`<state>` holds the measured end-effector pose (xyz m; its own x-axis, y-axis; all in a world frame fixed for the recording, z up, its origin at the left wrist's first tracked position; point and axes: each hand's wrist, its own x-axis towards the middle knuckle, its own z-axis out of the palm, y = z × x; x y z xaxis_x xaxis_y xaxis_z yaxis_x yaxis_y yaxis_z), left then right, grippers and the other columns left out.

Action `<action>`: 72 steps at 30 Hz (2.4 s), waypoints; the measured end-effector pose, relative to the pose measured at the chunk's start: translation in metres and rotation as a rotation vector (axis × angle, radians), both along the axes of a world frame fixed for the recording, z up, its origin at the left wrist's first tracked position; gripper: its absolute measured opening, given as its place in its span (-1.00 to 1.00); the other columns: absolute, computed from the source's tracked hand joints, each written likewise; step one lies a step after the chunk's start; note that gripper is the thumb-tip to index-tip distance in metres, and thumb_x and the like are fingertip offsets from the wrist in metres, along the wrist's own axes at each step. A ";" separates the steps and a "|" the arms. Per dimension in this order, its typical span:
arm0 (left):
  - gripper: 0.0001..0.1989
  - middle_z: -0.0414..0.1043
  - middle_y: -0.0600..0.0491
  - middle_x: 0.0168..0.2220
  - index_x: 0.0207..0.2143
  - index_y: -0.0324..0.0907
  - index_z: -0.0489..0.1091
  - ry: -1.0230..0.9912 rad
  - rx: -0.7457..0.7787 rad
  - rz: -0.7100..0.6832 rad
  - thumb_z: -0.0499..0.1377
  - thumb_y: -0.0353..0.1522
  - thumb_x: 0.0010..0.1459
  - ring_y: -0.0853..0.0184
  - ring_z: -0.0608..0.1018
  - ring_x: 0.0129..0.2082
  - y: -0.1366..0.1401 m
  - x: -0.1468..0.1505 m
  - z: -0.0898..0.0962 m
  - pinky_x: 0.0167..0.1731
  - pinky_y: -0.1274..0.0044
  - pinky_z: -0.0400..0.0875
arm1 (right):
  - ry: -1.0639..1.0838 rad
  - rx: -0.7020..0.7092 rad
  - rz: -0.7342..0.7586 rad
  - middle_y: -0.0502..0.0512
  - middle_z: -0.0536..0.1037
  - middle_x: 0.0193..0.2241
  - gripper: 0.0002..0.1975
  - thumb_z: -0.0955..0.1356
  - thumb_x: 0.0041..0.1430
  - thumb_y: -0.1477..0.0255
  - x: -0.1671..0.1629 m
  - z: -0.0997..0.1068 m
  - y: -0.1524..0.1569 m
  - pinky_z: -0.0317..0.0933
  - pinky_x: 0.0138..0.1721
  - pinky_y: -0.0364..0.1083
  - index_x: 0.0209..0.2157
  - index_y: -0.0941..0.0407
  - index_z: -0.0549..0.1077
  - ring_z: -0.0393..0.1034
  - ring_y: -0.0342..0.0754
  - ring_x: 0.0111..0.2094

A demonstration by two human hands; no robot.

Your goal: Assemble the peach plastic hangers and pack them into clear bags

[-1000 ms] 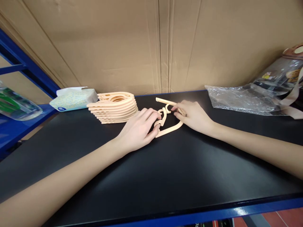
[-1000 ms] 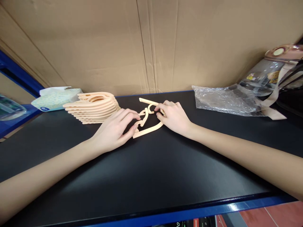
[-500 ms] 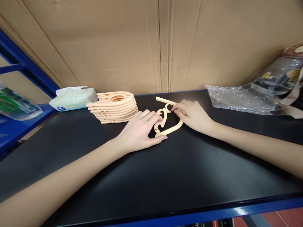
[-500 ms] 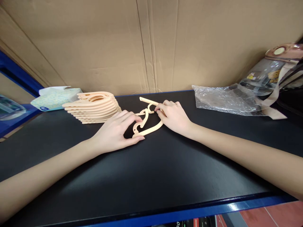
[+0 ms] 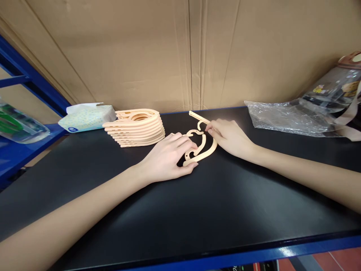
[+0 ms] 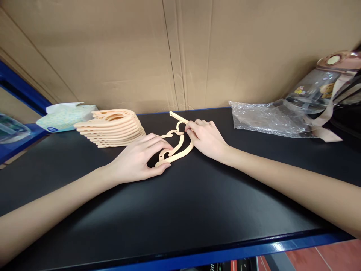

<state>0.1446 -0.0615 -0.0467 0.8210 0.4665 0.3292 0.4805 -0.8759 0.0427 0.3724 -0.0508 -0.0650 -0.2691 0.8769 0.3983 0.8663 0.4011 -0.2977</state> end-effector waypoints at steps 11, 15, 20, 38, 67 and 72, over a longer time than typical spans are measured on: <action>-0.82 0.45 0.00 -0.21 -0.17 -0.19 0.37 -0.011 0.000 -0.105 0.09 -0.39 0.16 0.25 0.42 -0.18 0.000 -0.001 0.000 -0.14 0.43 0.30 | 0.040 -0.035 0.043 -0.01 0.42 -0.43 -0.89 0.20 0.24 0.49 0.000 0.003 -0.001 0.03 -0.30 -0.09 -0.30 0.09 0.34 0.29 -0.08 -0.40; -0.83 0.44 0.02 -0.23 -0.20 -0.20 0.37 -0.015 0.005 -0.110 0.07 -0.41 0.15 0.27 0.42 -0.18 0.000 0.000 -0.001 -0.12 0.43 0.30 | 0.048 -0.033 0.052 -0.02 0.41 -0.44 -0.91 0.20 0.23 0.48 0.000 0.002 -0.001 0.02 -0.30 -0.10 -0.31 0.09 0.32 0.28 -0.08 -0.39; -0.83 0.44 0.04 -0.21 -0.19 -0.20 0.35 -0.007 -0.002 -0.115 0.06 -0.44 0.15 0.28 0.43 -0.15 0.001 -0.001 -0.002 -0.08 0.45 0.29 | 0.062 -0.031 0.086 -0.04 0.37 -0.48 -0.91 0.21 0.23 0.48 0.000 0.001 0.000 0.02 -0.30 -0.10 -0.31 0.09 0.33 0.26 -0.08 -0.40; -0.83 0.35 0.03 -0.23 -0.22 -0.20 0.25 -0.059 0.028 0.208 0.09 -0.30 0.17 0.24 0.38 -0.25 0.003 0.000 -0.007 -0.24 0.43 0.30 | 0.038 0.008 0.316 -0.09 0.29 -0.53 -0.85 0.22 0.06 0.60 0.001 0.001 -0.001 -0.02 -0.32 -0.12 -0.36 0.10 0.34 0.15 -0.15 -0.49; -0.85 0.53 0.12 -0.26 -0.31 -0.13 0.49 -0.080 0.134 0.216 0.11 -0.35 0.18 0.33 0.51 -0.29 -0.004 0.000 -0.003 -0.41 0.54 0.33 | -0.101 0.073 0.448 0.01 0.45 -0.44 -0.78 0.15 0.30 0.45 -0.001 0.005 -0.010 0.02 -0.17 -0.04 -0.33 0.11 0.38 0.27 -0.10 -0.38; -0.83 0.56 0.12 -0.33 -0.31 -0.13 0.49 -0.098 0.139 0.250 0.09 -0.35 0.21 0.32 0.55 -0.31 -0.006 -0.001 -0.003 -0.46 0.54 0.28 | -0.229 0.166 0.597 -0.01 0.45 -0.48 -0.74 0.18 0.32 0.33 -0.006 0.008 -0.017 0.04 -0.20 -0.06 -0.37 0.11 0.40 0.24 -0.10 -0.40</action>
